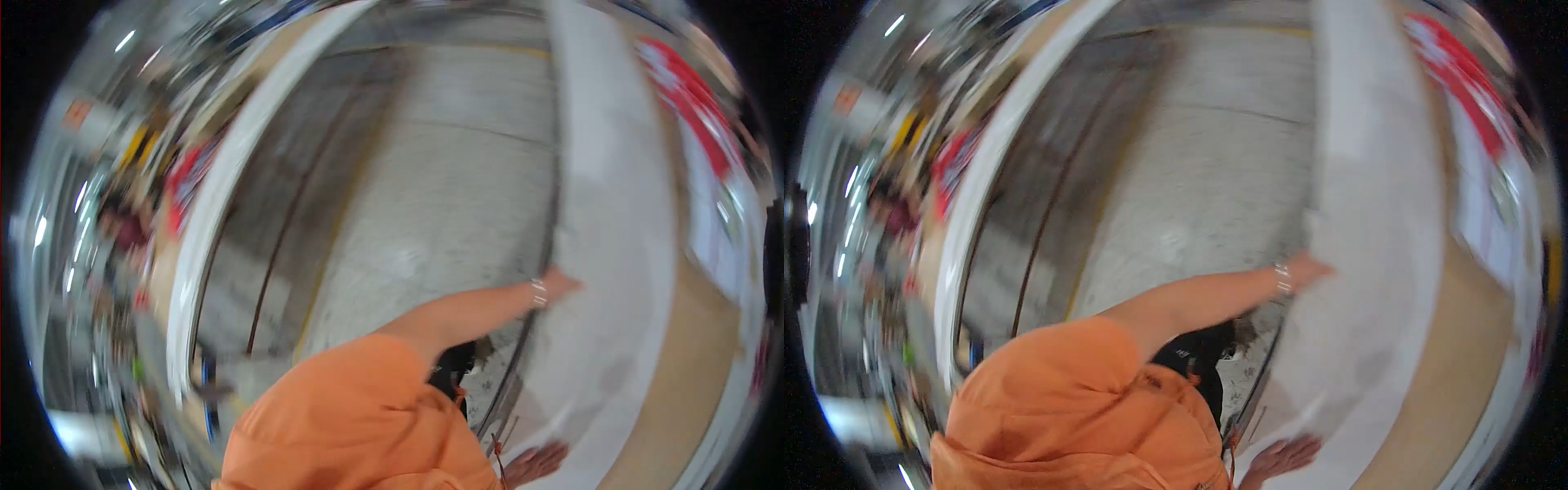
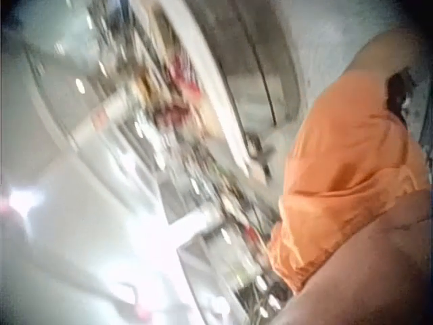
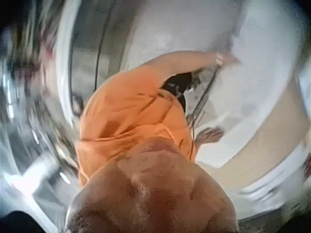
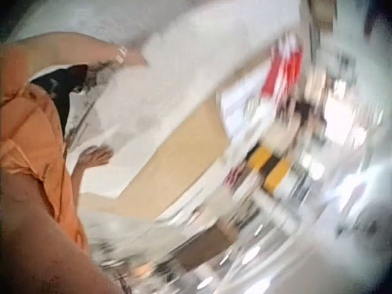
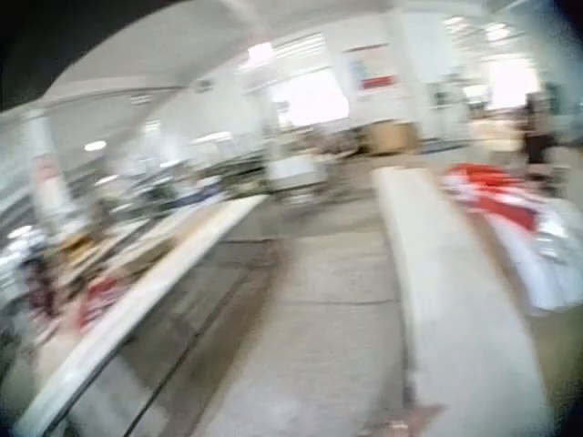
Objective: Organizing and flipping through large white cardboard or paper sheets in a factory setting.
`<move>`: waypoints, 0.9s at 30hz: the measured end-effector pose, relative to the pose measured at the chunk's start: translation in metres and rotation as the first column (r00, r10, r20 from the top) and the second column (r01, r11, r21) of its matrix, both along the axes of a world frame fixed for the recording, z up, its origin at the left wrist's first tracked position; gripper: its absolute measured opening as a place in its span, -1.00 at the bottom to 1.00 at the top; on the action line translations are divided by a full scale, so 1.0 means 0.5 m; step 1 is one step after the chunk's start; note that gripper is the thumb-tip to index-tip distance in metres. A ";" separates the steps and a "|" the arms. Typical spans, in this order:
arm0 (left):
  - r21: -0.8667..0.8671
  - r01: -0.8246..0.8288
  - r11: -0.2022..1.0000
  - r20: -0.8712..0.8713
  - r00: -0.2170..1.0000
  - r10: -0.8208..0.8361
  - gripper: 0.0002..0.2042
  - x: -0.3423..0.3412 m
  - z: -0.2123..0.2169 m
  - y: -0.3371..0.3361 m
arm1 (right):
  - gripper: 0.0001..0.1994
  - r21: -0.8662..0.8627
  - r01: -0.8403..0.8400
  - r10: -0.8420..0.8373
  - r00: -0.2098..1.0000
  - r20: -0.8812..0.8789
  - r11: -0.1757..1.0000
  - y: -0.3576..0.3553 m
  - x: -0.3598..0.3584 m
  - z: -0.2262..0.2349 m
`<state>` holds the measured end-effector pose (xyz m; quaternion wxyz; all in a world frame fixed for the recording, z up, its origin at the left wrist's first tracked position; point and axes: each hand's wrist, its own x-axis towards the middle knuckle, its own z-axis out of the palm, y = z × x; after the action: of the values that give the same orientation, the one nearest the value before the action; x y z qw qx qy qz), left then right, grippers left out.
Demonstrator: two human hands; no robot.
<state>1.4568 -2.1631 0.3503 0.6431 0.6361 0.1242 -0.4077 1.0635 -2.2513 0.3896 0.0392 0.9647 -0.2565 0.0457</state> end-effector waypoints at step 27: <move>0.090 -0.098 0.991 0.778 0.628 -0.009 -0.56 -0.065 -0.018 0.028 | -0.49 -0.202 -0.343 0.388 0.884 0.259 0.917 0.009 0.044 -0.115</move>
<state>1.4243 -2.1492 0.3411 0.6031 0.7849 -0.1240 -0.0698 1.0853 -2.2466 0.3321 0.0637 0.9723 -0.0684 0.2144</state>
